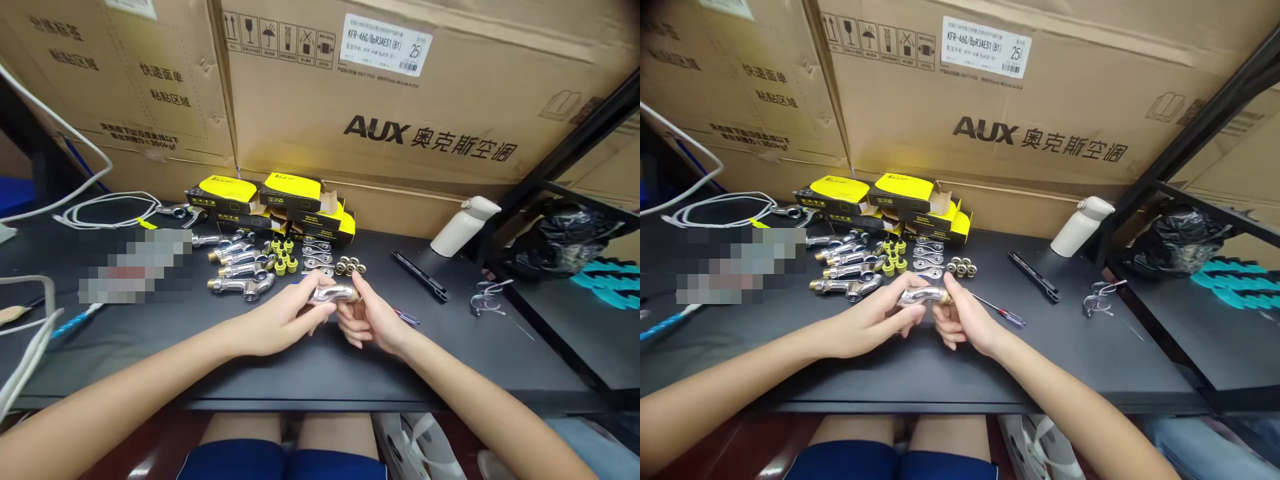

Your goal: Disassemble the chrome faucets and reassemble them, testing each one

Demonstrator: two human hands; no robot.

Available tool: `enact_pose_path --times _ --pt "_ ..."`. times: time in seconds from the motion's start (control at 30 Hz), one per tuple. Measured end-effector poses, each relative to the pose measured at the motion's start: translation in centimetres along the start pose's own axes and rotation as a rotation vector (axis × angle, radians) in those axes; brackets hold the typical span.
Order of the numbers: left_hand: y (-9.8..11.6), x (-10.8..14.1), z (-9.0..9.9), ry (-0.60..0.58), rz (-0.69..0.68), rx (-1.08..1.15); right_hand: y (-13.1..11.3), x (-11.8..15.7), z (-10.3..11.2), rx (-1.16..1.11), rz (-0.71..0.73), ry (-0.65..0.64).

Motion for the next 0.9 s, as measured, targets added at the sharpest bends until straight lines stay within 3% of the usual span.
enact_pose_path --times 0.07,0.13,0.2,0.3,0.37,0.43,0.57,0.73,0.83,0.9 --pt "-0.2 -0.3 -0.6 -0.045 0.082 0.267 0.0 0.2 0.1 0.272 0.334 0.2" --pt "-0.4 -0.5 -1.4 -0.065 0.125 0.444 0.1 0.3 0.0 0.38 0.497 0.306" --pt "-0.8 -0.6 -1.7 -0.011 0.1 0.383 0.4 0.0 -0.1 0.194 0.381 0.255" --pt "-1.0 -0.4 -1.2 0.131 -0.045 -0.047 0.5 -0.5 -0.2 -0.256 -0.014 0.014" --pt "-0.9 -0.3 -0.8 0.178 -0.122 -0.254 0.4 -0.7 -0.1 -0.381 -0.165 -0.112" --pt "-0.8 -0.3 -0.7 0.161 -0.1 -0.21 0.4 -0.9 0.0 -0.343 -0.074 -0.085" --pt "-0.7 -0.5 -1.0 0.044 0.045 0.126 0.6 -0.9 -0.2 -0.165 0.259 0.092" --pt "-0.8 -0.2 -0.6 0.158 -0.084 -0.25 1.1 -0.2 -1.3 -0.221 0.213 -0.034" --pt "-0.5 0.2 0.0 0.194 -0.183 -0.391 0.5 0.1 -1.0 -0.04 0.325 -0.059" --pt "-0.3 0.3 0.3 0.216 -0.199 -0.436 -0.7 0.0 0.3 0.123 0.386 -0.034"
Point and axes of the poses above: each hand's wrist, its own x-axis away from the middle knuckle, its own z-axis out of the back of the hand, y = z × x, the point moved 1 cm from there along -x, towards the middle knuckle, and after that the axes turned 15 degrees about -x, right-handed, at the moved point
